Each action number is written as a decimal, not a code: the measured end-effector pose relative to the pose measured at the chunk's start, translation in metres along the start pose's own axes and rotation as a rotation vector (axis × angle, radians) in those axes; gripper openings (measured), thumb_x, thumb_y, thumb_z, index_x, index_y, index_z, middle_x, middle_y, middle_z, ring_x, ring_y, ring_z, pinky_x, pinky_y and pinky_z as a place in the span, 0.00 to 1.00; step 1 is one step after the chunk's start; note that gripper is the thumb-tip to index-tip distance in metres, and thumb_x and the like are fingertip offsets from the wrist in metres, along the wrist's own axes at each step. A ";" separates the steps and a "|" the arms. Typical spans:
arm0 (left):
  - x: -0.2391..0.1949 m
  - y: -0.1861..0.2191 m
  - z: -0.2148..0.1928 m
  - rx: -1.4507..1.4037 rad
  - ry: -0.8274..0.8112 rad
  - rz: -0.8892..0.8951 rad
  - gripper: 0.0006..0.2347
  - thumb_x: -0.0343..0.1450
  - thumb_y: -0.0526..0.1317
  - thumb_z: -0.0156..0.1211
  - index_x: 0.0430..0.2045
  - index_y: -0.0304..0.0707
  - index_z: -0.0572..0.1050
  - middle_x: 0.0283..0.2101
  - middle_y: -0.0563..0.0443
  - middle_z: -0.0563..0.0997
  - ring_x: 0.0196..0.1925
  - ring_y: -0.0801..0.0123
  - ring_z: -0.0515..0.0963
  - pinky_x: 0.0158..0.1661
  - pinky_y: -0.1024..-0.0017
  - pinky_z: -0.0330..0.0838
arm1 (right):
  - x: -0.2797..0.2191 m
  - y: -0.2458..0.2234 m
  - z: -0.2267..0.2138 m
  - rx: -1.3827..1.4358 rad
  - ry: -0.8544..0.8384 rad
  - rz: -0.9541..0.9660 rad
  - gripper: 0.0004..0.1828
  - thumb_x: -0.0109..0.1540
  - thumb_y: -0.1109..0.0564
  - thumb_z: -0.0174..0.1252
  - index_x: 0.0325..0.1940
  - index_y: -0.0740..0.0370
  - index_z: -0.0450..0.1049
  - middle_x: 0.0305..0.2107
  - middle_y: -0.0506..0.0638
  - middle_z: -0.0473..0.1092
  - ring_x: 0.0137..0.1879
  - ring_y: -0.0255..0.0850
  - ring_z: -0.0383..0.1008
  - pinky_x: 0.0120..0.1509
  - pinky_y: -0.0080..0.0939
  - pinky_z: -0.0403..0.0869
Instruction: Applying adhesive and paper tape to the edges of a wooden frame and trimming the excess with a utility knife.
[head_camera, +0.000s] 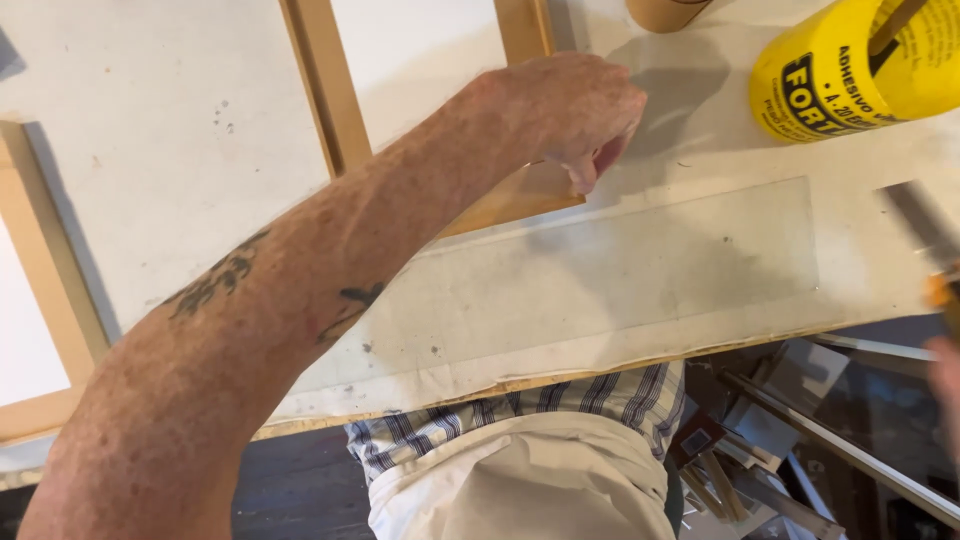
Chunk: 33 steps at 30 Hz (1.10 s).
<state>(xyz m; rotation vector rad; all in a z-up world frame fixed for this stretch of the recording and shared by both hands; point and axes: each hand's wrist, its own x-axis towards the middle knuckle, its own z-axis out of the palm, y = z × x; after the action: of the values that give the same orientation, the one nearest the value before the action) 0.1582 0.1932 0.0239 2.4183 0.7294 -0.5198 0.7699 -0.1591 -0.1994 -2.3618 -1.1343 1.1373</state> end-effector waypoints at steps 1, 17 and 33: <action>-0.002 0.002 -0.004 0.003 -0.014 -0.014 0.05 0.62 0.42 0.78 0.23 0.50 0.85 0.28 0.59 0.84 0.35 0.64 0.83 0.35 0.63 0.76 | -0.045 -0.032 0.034 0.063 -0.008 0.171 0.29 0.82 0.42 0.33 0.73 0.68 0.63 0.58 0.62 0.63 0.64 0.53 0.61 0.71 0.56 0.55; 0.007 0.012 -0.021 0.114 -0.161 -0.062 0.08 0.60 0.43 0.80 0.29 0.50 0.87 0.31 0.60 0.85 0.36 0.68 0.82 0.35 0.65 0.76 | -0.201 -0.423 0.198 -0.174 0.016 -1.290 0.19 0.65 0.65 0.63 0.59 0.58 0.72 0.60 0.61 0.68 0.56 0.56 0.79 0.50 0.46 0.81; 0.038 0.012 -0.014 0.293 -0.226 -0.023 0.12 0.58 0.50 0.79 0.32 0.54 0.87 0.31 0.62 0.85 0.36 0.65 0.83 0.36 0.62 0.78 | -0.181 -0.424 0.219 -0.151 0.053 -1.327 0.21 0.68 0.70 0.58 0.63 0.58 0.68 0.65 0.63 0.65 0.55 0.53 0.76 0.60 0.52 0.78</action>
<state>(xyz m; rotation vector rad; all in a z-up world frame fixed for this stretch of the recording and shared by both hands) 0.1977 0.2080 0.0208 2.5597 0.6190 -0.9498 0.3095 -0.0368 -0.0147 -1.1123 -2.2120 0.4614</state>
